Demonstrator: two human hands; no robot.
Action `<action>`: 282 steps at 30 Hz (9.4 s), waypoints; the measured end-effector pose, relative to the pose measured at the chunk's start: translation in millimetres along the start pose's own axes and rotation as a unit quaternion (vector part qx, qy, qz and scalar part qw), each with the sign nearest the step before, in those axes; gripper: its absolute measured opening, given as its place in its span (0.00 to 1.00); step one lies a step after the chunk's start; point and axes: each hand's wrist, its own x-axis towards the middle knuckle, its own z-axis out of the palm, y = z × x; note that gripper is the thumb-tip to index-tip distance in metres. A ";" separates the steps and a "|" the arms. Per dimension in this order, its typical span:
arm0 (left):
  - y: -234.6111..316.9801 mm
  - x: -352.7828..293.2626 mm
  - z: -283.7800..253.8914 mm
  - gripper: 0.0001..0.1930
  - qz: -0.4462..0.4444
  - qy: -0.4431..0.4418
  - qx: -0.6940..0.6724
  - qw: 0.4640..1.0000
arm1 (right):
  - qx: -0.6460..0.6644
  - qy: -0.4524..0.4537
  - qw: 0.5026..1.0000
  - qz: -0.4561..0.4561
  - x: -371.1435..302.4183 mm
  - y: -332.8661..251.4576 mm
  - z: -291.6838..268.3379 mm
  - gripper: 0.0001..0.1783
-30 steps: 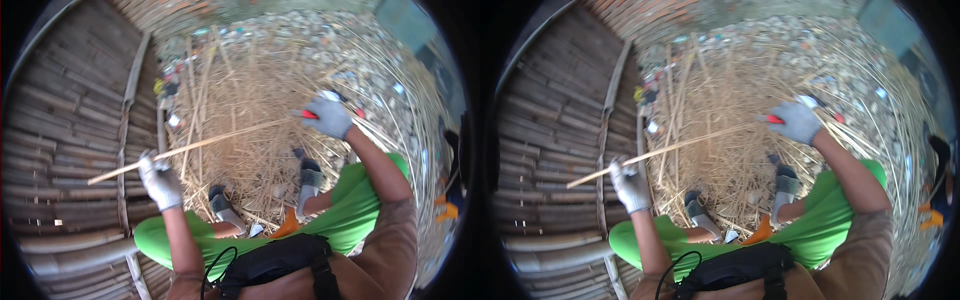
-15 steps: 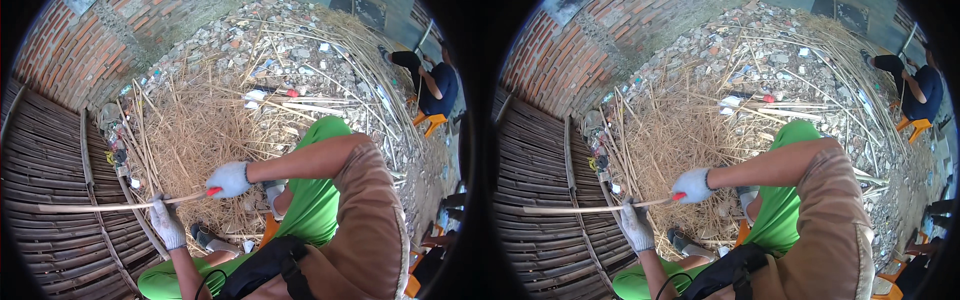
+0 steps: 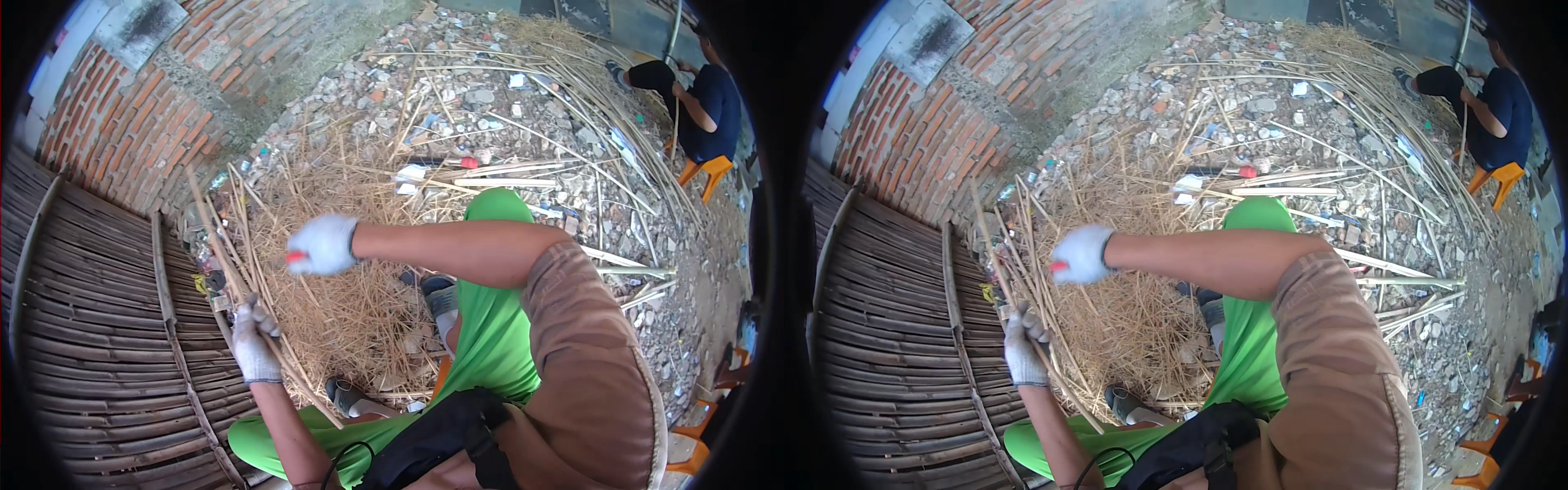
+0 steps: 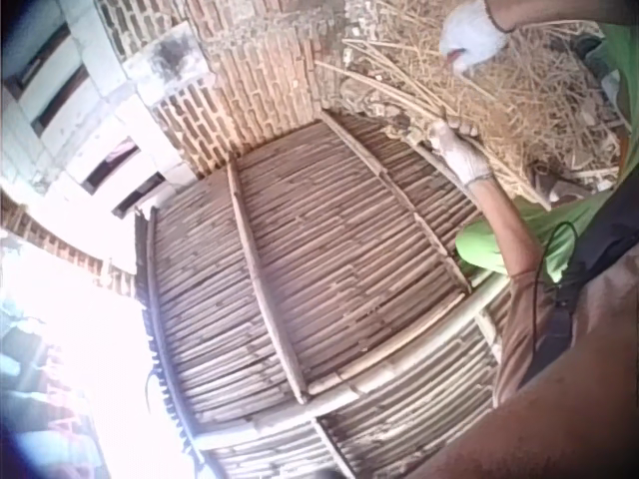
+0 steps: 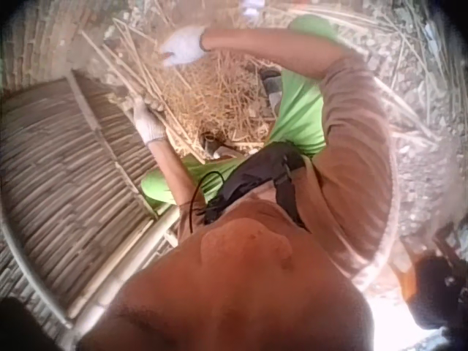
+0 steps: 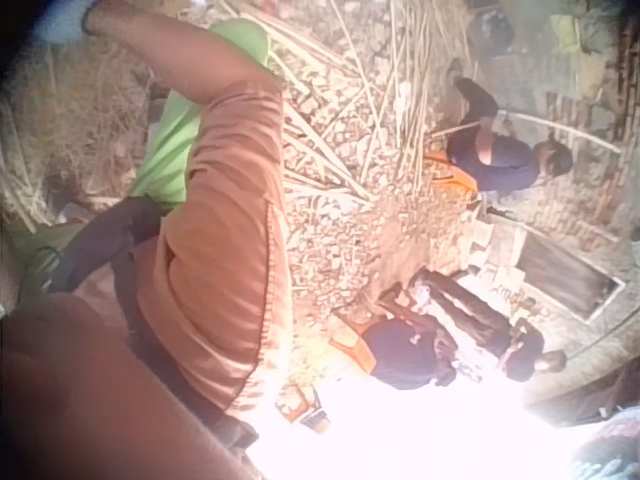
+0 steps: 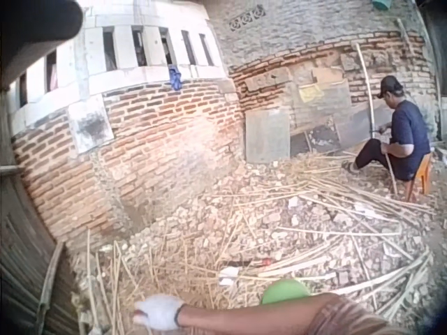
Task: The person shaves a long bamboo strip using a small handheld blade while sitting cross-legged on the ground. They hold the strip in one hand and repeatedly draw the blade along its length to smooth it, working on different sections by moving the strip and turning it over.
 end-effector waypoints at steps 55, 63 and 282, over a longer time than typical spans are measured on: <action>-250.8 -183.1 -190.1 0.21 -0.133 0.130 0.429 0.884 | 0.363 0.051 0.873 0.320 -240.8 215.6 387.7 0.22; -227.7 -224.3 -219.9 0.22 -0.113 0.189 0.475 0.852 | 0.538 0.017 0.770 0.342 -208.6 157.4 364.1 0.24; -61.6 -254.0 -27.2 0.11 0.089 -0.120 0.573 0.806 | -0.056 -0.043 0.980 0.184 -137.1 -26.9 114.7 0.46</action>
